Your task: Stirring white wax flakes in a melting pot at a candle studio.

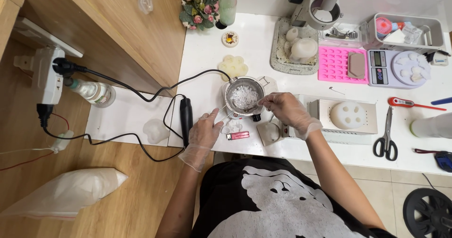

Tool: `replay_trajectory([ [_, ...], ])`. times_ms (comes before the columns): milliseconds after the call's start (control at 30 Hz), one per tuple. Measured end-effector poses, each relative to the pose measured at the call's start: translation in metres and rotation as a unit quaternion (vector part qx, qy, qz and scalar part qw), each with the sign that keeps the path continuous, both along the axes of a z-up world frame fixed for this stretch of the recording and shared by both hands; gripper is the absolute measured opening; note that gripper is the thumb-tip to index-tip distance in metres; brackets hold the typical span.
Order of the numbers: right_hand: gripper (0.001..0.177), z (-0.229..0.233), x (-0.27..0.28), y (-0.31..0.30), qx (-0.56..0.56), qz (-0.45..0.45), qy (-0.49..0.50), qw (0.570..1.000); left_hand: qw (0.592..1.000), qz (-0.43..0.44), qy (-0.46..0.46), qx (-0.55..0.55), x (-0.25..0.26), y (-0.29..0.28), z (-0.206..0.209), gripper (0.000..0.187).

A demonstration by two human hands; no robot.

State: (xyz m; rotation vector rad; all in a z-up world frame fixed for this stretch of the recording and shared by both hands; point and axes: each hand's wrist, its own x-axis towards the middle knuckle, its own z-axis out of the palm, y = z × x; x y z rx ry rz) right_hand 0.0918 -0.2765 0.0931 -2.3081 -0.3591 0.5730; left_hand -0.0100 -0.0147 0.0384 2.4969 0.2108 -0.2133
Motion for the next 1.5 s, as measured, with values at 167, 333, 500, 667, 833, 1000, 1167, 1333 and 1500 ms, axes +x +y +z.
replay_trajectory([
  [167,0.02,0.004,-0.005,0.007,-0.029,-0.033,-0.148,0.988,1.0,0.006,0.008,0.002,0.002,-0.001,0.001,0.055],
  [333,0.019,-0.03,-0.002,0.004,-0.032,-0.084,-0.227,0.97,1.0,-0.001,0.014,0.007,0.001,-0.001,-0.001,0.056],
  [500,0.025,-0.057,-0.003,-0.005,0.204,-0.136,-0.067,0.967,1.0,-0.003,-0.022,0.002,0.0,0.001,-0.007,0.055],
  [667,0.024,-0.053,0.007,-0.005,0.145,-0.132,-0.006,0.981,1.0,-0.003,0.015,0.0,0.0,0.0,0.007,0.055],
  [833,0.033,-0.056,0.009,-0.011,0.227,-0.111,-0.063,0.966,0.999,-0.011,-0.03,-0.002,0.001,0.003,-0.007,0.054],
  [1000,0.023,-0.032,-0.003,-0.004,0.096,-0.058,-0.134,0.985,1.0,-0.013,-0.019,0.016,0.002,0.004,-0.014,0.056],
  [1167,0.023,-0.038,-0.003,-0.005,0.056,-0.05,-0.15,0.986,1.0,-0.008,0.004,0.009,0.003,0.002,-0.003,0.055],
  [1333,0.023,-0.031,0.004,0.005,0.06,-0.051,-0.182,0.98,1.0,-0.011,-0.006,0.01,0.003,0.002,-0.004,0.054],
  [1500,0.023,-0.031,0.011,0.007,0.064,-0.059,-0.141,0.986,1.0,-0.008,0.004,0.01,0.003,0.002,-0.001,0.054],
])
